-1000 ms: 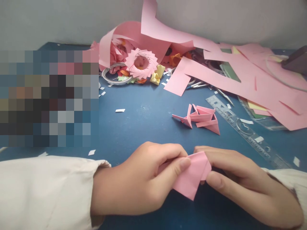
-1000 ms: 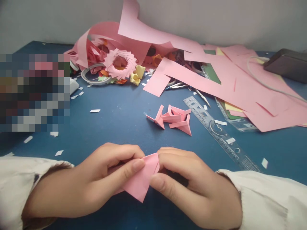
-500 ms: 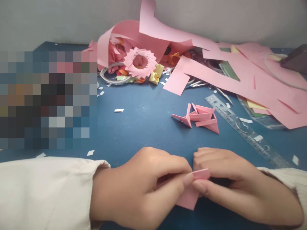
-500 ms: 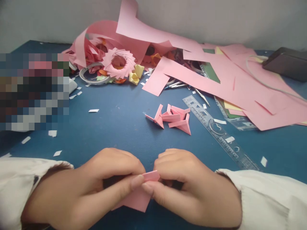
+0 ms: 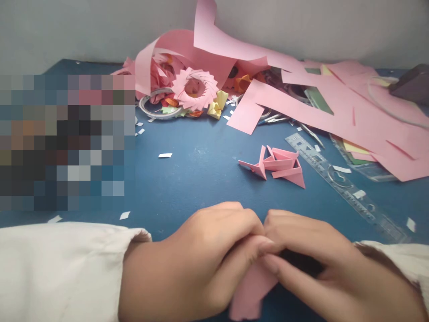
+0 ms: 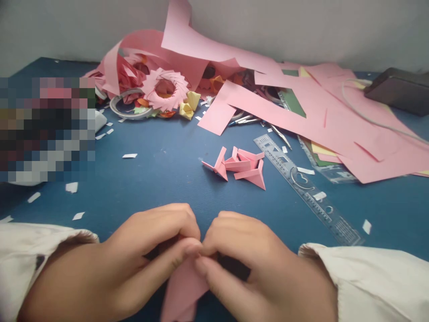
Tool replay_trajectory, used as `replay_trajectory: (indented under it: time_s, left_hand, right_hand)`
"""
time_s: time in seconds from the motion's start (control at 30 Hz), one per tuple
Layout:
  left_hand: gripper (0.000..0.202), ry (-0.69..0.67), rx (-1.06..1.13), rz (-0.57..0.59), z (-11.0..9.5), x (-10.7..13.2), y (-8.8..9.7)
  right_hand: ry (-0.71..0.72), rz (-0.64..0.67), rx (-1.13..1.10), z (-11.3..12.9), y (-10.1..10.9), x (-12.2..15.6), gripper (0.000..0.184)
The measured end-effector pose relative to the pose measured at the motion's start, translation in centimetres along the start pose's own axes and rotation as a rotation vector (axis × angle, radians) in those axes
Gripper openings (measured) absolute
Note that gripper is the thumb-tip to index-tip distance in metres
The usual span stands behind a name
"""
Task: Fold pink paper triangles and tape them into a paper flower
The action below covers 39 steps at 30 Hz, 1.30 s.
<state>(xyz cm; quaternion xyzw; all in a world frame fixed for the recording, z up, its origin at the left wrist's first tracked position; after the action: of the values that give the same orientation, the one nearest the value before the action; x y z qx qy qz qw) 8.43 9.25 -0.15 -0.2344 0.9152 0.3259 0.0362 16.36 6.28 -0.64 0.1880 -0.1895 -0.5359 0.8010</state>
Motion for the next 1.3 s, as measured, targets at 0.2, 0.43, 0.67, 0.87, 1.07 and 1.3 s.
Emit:
replay_trajectory:
  time_s: [0.2, 0.43, 0.67, 0.87, 1.07, 1.3]
  left_hand:
    - [0.013, 0.016, -0.098, -0.071, 0.0, 0.6, 0.8]
    - [0.019, -0.056, -0.531, -0.125, -0.2, 0.9, 1.2]
    - [0.023, -0.079, -0.847, -0.001, 0.5, 0.8, 0.5]
    - [0.027, -0.117, -1.075, 0.039, -0.3, 1.5, 0.1]
    - [0.036, -0.257, -1.079, 0.116, -1.6, 1.7, -1.2]
    - [0.036, -0.298, -1.031, 0.107, -1.6, 1.7, -1.5]
  right_hand:
    - [-0.093, -0.167, -0.012, -1.6, 2.0, -0.1, 0.014]
    - [-0.144, -0.255, 0.168, -2.5, 2.7, -0.3, 0.018]
    - [-0.037, -0.356, 0.388, -2.1, 3.2, -0.1, 0.016]
    - [0.071, -0.446, 0.589, -1.6, 2.8, 0.3, 0.011]
    - [0.130, -0.442, 0.731, -1.3, 2.2, 1.0, 0.005]
    - [0.267, -0.398, 0.874, -0.7, 1.2, 1.4, 0.015]
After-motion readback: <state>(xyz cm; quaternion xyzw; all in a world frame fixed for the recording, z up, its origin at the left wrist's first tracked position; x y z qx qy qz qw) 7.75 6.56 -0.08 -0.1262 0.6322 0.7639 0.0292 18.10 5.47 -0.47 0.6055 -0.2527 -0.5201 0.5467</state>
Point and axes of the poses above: each hand's wrist, its own x-axis away from the middle knuckle, its own y-axis out of the back of the hand, z = x × y, the point moved 8 cm from there along -x, towards the middle knuckle, and after that the axes turned 12 degrees about -y, right-handed, at the moved point
